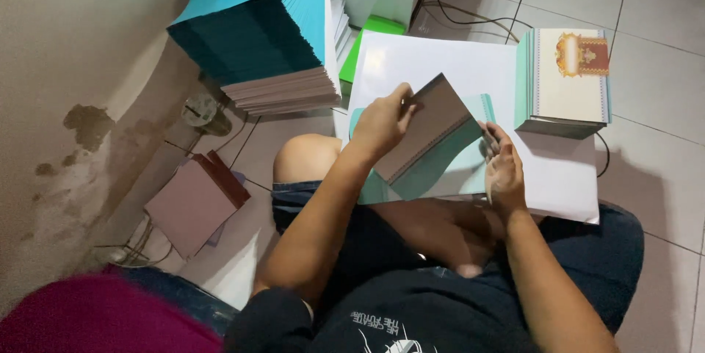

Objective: Folding paper inserts and stacking them with invitation cards on the floor.

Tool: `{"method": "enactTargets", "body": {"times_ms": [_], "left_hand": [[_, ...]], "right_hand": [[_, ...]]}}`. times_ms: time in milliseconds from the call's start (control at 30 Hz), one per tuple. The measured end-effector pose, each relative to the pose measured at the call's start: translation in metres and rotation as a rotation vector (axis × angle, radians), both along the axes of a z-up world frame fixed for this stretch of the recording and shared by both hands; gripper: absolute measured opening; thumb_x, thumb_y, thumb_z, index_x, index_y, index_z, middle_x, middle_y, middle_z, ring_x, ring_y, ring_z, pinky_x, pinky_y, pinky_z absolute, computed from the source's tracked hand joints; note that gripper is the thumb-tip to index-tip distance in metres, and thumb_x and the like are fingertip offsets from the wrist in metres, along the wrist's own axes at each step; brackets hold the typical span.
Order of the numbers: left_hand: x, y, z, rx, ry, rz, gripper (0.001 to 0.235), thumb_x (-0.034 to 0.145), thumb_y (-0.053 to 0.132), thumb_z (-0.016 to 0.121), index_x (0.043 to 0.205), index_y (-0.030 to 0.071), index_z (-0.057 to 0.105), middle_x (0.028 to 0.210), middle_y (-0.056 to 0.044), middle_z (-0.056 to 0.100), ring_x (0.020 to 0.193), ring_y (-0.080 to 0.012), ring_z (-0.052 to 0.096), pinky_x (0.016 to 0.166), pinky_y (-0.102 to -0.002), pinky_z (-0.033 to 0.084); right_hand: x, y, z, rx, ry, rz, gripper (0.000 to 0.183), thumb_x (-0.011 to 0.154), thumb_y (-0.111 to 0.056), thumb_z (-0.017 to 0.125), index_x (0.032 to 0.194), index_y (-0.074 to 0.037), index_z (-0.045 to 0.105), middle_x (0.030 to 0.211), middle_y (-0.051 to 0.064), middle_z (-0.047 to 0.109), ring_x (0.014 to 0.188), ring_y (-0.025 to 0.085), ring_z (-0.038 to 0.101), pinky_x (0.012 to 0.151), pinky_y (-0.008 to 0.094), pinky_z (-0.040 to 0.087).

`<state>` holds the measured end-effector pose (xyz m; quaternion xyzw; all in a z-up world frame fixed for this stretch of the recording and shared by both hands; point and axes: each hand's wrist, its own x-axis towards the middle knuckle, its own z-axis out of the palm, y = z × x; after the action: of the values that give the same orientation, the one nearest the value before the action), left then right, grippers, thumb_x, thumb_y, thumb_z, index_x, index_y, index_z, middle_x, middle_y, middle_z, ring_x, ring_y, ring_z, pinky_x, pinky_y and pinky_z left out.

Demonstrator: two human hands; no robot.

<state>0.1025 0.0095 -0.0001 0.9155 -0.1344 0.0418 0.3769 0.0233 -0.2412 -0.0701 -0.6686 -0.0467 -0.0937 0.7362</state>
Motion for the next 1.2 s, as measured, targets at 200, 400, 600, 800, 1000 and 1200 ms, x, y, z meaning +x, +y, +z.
{"method": "enactTargets", "body": {"times_ms": [200, 400, 600, 800, 1000, 1200], "left_hand": [[-0.048, -0.013, -0.034, -0.500, 0.188, 0.292, 0.031, 0.106, 0.029, 0.046, 0.132, 0.013, 0.049, 0.109, -0.031, 0.070, 0.105, -0.0476, 0.069, 0.083, -0.055, 0.057], [-0.063, -0.033, -0.042, 0.093, -0.205, 0.251, 0.079, 0.098, 0.008, 0.052, 0.165, 0.000, 0.011, 0.167, -0.032, 0.011, 0.154, -0.0519, 0.008, 0.122, -0.061, 0.016], [-0.059, -0.041, -0.059, 0.195, -0.382, 0.037, 0.058, 0.096, 0.016, 0.044, 0.153, 0.004, 0.043, 0.154, -0.025, 0.047, 0.142, -0.0461, 0.045, 0.114, -0.060, 0.037], [-0.053, -0.046, -0.087, 0.292, -0.480, 0.090, 0.052, 0.090, 0.024, 0.048, 0.137, 0.004, 0.061, 0.143, -0.020, 0.058, 0.133, -0.0380, 0.056, 0.111, -0.052, 0.040], [-0.049, -0.045, -0.091, 0.302, -0.377, 0.073, 0.058, 0.088, 0.020, 0.046, 0.143, 0.002, 0.055, 0.149, -0.019, 0.054, 0.140, -0.0356, 0.051, 0.117, -0.051, 0.032], [-0.050, -0.045, -0.086, 0.313, -0.353, 0.106, 0.060, 0.087, 0.020, 0.046, 0.143, 0.000, 0.055, 0.150, -0.020, 0.054, 0.140, -0.0353, 0.050, 0.117, -0.052, 0.031]], "right_hand": [[-0.006, -0.004, 0.014, -0.161, 0.086, 0.079, 0.080, 0.092, -0.011, 0.069, 0.161, -0.007, 0.027, 0.149, 0.027, 0.050, 0.145, 0.035, 0.042, 0.120, 0.049, 0.033], [-0.007, 0.004, 0.011, -0.495, 0.187, 0.114, 0.061, 0.096, -0.027, 0.070, 0.153, -0.014, 0.052, 0.147, 0.018, 0.056, 0.148, 0.041, 0.032, 0.114, 0.056, 0.037], [0.002, 0.010, -0.010, -1.149, -0.247, 0.209, 0.050, 0.100, -0.024, 0.051, 0.150, -0.028, 0.056, 0.154, -0.003, 0.054, 0.146, 0.025, 0.045, 0.123, 0.045, 0.026], [0.028, 0.019, -0.022, -1.444, -0.297, 0.222, 0.061, 0.098, -0.019, 0.045, 0.159, -0.024, 0.043, 0.163, 0.000, 0.043, 0.150, 0.025, 0.038, 0.122, 0.047, 0.027], [0.098, 0.035, -0.028, -1.497, -0.262, 0.236, 0.066, 0.098, -0.015, 0.042, 0.163, -0.020, 0.035, 0.169, 0.001, 0.034, 0.154, 0.025, 0.029, 0.125, 0.047, 0.023], [0.032, 0.021, -0.027, -1.568, -0.313, 0.260, 0.071, 0.092, -0.020, 0.046, 0.162, -0.017, 0.033, 0.169, 0.005, 0.032, 0.153, 0.028, 0.032, 0.122, 0.047, 0.026]]}}
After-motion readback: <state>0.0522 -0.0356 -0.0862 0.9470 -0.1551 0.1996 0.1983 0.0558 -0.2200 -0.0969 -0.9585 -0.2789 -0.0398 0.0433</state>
